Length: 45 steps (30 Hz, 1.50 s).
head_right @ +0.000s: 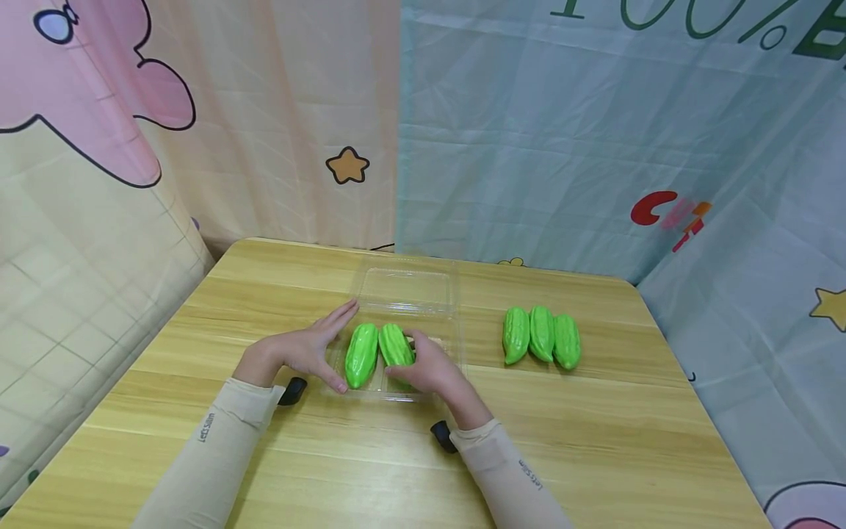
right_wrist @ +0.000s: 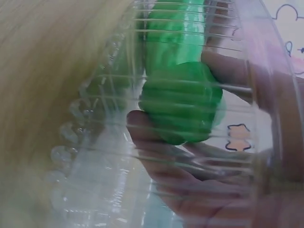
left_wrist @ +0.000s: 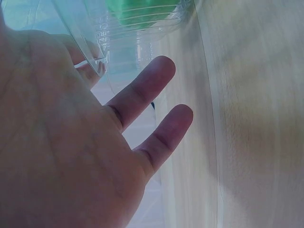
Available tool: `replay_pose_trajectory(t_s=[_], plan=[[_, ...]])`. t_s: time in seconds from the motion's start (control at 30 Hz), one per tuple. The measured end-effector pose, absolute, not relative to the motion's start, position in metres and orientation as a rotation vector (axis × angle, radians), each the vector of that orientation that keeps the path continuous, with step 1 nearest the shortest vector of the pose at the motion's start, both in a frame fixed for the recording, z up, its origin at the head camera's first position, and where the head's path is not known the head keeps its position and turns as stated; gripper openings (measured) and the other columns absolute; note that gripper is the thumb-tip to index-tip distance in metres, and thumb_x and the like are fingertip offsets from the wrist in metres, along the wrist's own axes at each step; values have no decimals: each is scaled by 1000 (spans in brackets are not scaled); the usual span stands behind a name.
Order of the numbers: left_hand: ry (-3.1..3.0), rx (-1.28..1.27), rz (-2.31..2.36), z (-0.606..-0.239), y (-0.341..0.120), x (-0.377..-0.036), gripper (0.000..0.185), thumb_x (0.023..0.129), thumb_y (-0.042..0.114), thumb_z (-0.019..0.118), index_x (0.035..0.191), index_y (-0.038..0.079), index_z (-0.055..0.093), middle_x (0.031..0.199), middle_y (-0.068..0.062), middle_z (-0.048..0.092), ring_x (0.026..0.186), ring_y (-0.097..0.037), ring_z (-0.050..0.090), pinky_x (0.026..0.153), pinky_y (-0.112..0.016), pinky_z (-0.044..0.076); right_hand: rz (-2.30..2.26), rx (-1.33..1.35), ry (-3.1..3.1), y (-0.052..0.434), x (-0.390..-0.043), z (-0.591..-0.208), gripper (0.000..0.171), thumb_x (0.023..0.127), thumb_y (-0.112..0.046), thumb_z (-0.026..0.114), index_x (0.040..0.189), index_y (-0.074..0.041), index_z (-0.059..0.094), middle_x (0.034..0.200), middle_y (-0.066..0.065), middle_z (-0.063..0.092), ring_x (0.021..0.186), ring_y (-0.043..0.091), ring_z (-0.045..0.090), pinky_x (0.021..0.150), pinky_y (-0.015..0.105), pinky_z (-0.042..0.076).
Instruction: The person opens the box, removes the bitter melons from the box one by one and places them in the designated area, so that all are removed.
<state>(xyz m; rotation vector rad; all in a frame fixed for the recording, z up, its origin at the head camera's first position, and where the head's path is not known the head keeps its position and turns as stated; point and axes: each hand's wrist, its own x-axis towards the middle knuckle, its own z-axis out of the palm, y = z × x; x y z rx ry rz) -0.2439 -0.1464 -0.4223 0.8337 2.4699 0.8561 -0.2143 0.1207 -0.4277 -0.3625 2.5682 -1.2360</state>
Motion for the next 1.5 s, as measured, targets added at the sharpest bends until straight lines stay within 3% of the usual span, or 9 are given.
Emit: replay_pose_trajectory(t_s=[0.3, 0.9, 1.27, 1.5], plan=[[2472, 820, 850, -423, -147, -245, 149, 64, 56, 92, 161, 17, -13, 167, -6, -17, 150, -40, -7, 115, -66, 6, -1317, -310, 2546, 127, -216, -417, 76, 87, -20, 81, 148, 1, 41, 133, 22, 56, 120, 38, 55, 93, 47, 53], [2469, 814, 858, -425, -147, -245, 148, 64, 54, 92, 161, 17, -13, 167, -5, -18, 150, -38, -9, 116, -65, 4, -1478, -240, 2630, 173, -222, -385, 74, 88, -24, 80, 152, -13, 44, 141, 21, 54, 125, 39, 54, 92, 49, 53], [2467, 809, 850, -424, -147, -244, 147, 64, 53, 92, 161, 18, -13, 167, -5, -17, 150, -39, -8, 116, -65, 6, -1537, -163, 2647, 200, -221, -372, 72, 90, -28, 78, 151, -11, 44, 145, 18, 53, 126, 36, 53, 90, 47, 53], [2479, 829, 841, -424, -147, -243, 147, 65, 55, 92, 161, 16, -13, 167, -8, -17, 150, -42, -7, 115, -67, 8, -1559, -87, 2691, 222, -221, -364, 74, 91, -33, 77, 153, -13, 42, 151, 18, 45, 134, 38, 45, 98, 53, 48]])
